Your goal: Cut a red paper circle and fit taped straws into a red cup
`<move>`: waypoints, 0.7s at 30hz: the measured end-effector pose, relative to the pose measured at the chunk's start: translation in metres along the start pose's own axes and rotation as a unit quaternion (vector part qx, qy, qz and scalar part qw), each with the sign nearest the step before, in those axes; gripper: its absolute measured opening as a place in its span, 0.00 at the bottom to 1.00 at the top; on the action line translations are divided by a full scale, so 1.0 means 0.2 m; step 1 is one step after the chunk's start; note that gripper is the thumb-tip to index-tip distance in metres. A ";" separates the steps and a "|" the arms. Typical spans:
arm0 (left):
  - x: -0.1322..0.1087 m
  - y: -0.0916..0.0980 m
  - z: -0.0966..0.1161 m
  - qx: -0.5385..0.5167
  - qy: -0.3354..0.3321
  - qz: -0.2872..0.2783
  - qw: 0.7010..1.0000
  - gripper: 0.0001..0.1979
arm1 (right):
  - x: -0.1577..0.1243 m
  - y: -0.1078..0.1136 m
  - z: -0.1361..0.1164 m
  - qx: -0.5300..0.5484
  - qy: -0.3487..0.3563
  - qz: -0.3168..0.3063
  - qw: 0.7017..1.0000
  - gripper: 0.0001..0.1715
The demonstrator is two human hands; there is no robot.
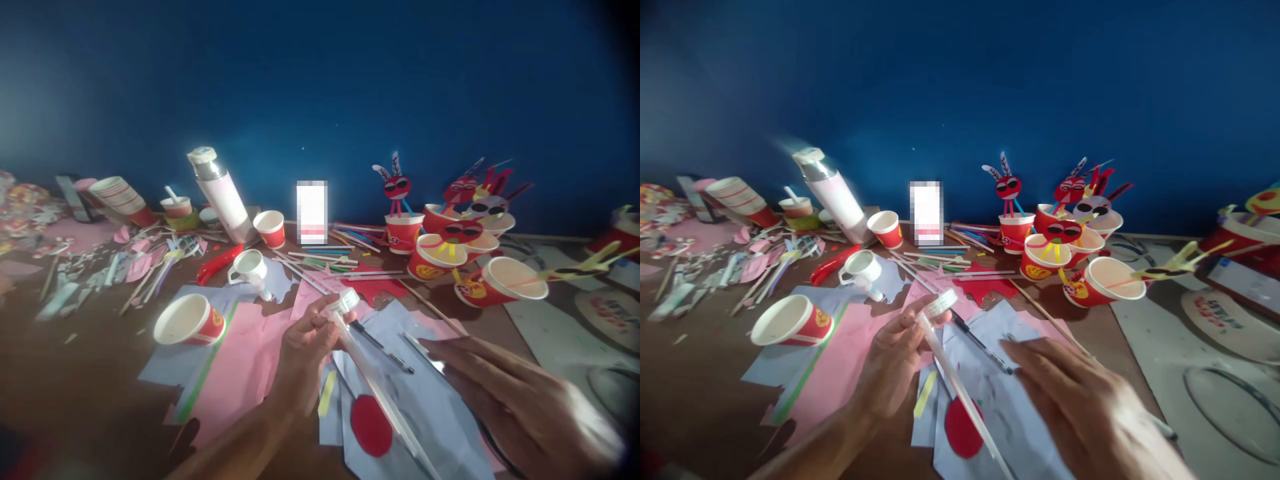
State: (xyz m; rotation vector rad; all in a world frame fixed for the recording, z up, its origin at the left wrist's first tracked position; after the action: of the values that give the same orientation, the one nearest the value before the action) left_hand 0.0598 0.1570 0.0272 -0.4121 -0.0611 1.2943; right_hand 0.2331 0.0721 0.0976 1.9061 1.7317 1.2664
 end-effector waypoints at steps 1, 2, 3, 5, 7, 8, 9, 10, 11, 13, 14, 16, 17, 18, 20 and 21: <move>0.00 0.00 0.00 0.010 -0.001 0.000 1.000 0.07 | 0.07 -0.06 -0.08 0.053 0.024 -0.033 0.998 0.18; -0.01 0.00 -0.01 0.020 0.000 -0.001 1.000 0.08 | 0.12 -0.12 -0.15 0.102 0.042 -0.068 0.992 0.19; -0.01 0.01 -0.01 0.029 0.001 0.000 1.000 0.08 | 0.18 -0.16 -0.19 0.133 0.042 -0.065 0.988 0.20; -0.01 0.03 -0.02 0.040 -0.002 0.007 0.999 0.08 | 0.25 -0.23 -0.25 0.178 0.048 -0.050 0.982 0.20; 0.00 0.05 -0.02 0.048 -0.014 0.016 0.999 0.07 | 0.29 -0.29 -0.25 0.186 0.054 -0.032 0.981 0.20; 0.00 0.06 -0.02 0.049 -0.020 0.023 0.998 0.07 | 0.29 -0.31 -0.25 0.184 0.057 -0.026 0.981 0.20; 0.00 0.08 -0.02 0.049 -0.025 0.029 0.998 0.07 | 0.30 -0.34 -0.24 0.184 0.058 -0.022 0.981 0.19; 0.01 0.08 -0.03 0.048 -0.027 0.033 0.998 0.07 | 0.30 -0.35 -0.23 0.188 0.054 -0.018 0.981 0.19; 0.01 0.09 -0.03 0.046 -0.028 0.036 0.998 0.07 | 0.30 -0.37 -0.21 0.197 0.044 -0.016 0.979 0.18; 0.02 0.10 -0.05 0.044 -0.021 0.038 0.998 0.06 | 0.30 -0.38 -0.17 0.227 0.009 -0.010 0.974 0.14; 0.03 0.10 -0.06 0.046 -0.017 0.039 0.998 0.06 | 0.30 -0.39 -0.15 0.244 -0.012 -0.008 0.970 0.12; 0.03 0.10 -0.08 0.051 -0.007 0.042 0.998 0.06 | 0.30 -0.40 -0.12 0.274 -0.056 -0.011 0.960 0.09; 0.03 0.10 -0.09 0.052 -0.003 0.040 0.998 0.06 | 0.30 -0.41 -0.10 0.285 -0.078 -0.015 0.955 0.08; 0.03 0.09 -0.09 0.052 -0.003 0.038 0.998 0.06 | 0.29 -0.42 -0.08 0.296 -0.098 -0.016 0.950 0.07; 0.03 0.08 -0.09 0.037 -0.009 0.027 0.999 0.06 | 0.28 -0.43 -0.04 0.326 -0.131 -0.007 0.936 0.05; 0.03 0.07 -0.09 0.025 -0.012 0.022 0.999 0.05 | 0.27 -0.44 -0.03 0.349 -0.143 0.002 0.926 0.05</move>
State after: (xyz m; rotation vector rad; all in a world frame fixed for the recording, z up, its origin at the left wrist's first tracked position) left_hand 0.0539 0.1605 0.0060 -0.3564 -0.0401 1.3407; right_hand 0.1647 0.1410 0.0612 2.2912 2.1818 0.3273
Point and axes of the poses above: each hand's wrist, its own x-axis towards the middle knuckle, its own y-axis out of the back of the hand, z = x × y, the point moved 10 cm from there along x, towards the middle knuckle, and after that the axes turned 12 degrees about x, right-handed, at the moved point
